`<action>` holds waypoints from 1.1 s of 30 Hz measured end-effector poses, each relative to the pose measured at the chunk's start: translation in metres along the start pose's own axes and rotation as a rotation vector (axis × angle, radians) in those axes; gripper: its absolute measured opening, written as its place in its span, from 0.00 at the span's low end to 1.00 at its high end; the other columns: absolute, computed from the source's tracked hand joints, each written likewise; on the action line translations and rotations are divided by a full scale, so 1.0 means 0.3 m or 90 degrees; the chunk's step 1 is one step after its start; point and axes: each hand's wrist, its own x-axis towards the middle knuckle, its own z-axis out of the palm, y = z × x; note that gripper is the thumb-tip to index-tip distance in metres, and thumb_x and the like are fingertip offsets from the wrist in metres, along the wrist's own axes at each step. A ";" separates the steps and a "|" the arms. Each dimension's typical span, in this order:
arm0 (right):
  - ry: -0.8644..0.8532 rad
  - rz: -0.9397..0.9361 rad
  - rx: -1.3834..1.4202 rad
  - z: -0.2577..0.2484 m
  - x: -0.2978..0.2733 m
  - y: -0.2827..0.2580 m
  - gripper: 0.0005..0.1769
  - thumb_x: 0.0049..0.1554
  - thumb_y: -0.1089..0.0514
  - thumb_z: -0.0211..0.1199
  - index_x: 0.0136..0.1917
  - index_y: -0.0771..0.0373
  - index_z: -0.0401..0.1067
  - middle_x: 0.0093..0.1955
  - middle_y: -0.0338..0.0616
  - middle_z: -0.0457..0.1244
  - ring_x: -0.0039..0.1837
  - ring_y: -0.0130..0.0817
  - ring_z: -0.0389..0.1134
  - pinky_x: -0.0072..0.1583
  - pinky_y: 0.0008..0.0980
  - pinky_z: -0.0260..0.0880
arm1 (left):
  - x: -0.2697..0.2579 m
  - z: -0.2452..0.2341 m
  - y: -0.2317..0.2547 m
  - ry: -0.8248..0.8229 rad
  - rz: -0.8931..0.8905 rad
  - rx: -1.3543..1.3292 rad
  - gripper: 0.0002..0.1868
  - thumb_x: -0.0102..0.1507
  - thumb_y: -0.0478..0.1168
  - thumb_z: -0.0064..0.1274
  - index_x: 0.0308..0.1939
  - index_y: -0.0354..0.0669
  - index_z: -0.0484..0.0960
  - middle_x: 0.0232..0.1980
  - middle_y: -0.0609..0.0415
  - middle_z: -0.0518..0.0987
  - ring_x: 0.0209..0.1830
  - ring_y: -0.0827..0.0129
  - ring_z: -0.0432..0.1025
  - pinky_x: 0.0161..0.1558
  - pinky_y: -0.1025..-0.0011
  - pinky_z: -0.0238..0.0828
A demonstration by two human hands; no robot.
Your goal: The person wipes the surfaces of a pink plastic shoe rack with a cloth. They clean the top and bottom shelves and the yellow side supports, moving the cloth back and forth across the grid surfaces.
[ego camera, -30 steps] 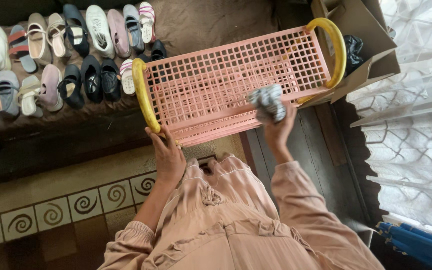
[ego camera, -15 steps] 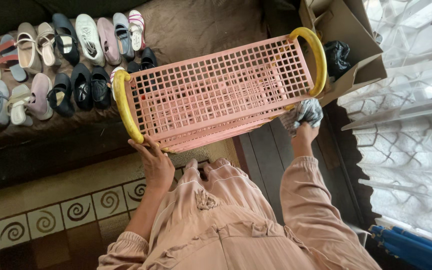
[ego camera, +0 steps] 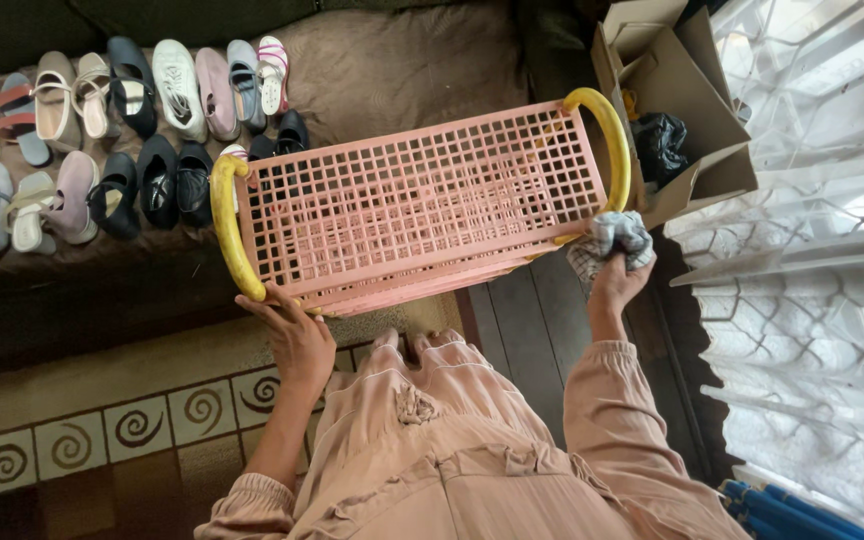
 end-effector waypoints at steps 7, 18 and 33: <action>-0.107 -0.121 -0.158 0.075 0.213 -0.128 0.18 0.63 0.71 0.60 0.66 0.62 0.66 0.61 0.44 0.65 0.62 0.31 0.68 0.66 0.28 0.69 | -0.023 0.018 0.036 -0.020 -0.031 -0.012 0.56 0.64 0.48 0.56 0.80 0.33 0.31 0.72 0.07 0.22 0.75 0.11 0.38 0.65 0.48 0.67; -0.366 -0.199 -0.531 0.472 0.591 -0.262 0.25 0.51 0.51 0.80 0.56 0.63 0.72 0.53 0.52 0.69 0.54 0.49 0.72 0.57 0.46 0.72 | -0.109 0.038 0.141 -0.015 0.023 0.258 0.51 0.68 0.60 0.50 0.81 0.58 0.30 0.79 0.24 0.19 0.82 0.33 0.20 0.80 0.35 0.24; -0.374 -0.297 -0.453 0.393 0.537 -0.289 0.22 0.51 0.63 0.79 0.56 0.64 0.72 0.55 0.53 0.68 0.56 0.51 0.70 0.58 0.46 0.70 | -0.086 0.070 0.211 -0.104 0.118 0.382 0.55 0.63 0.46 0.55 0.82 0.68 0.31 0.80 0.29 0.24 0.79 0.38 0.19 0.72 0.38 0.15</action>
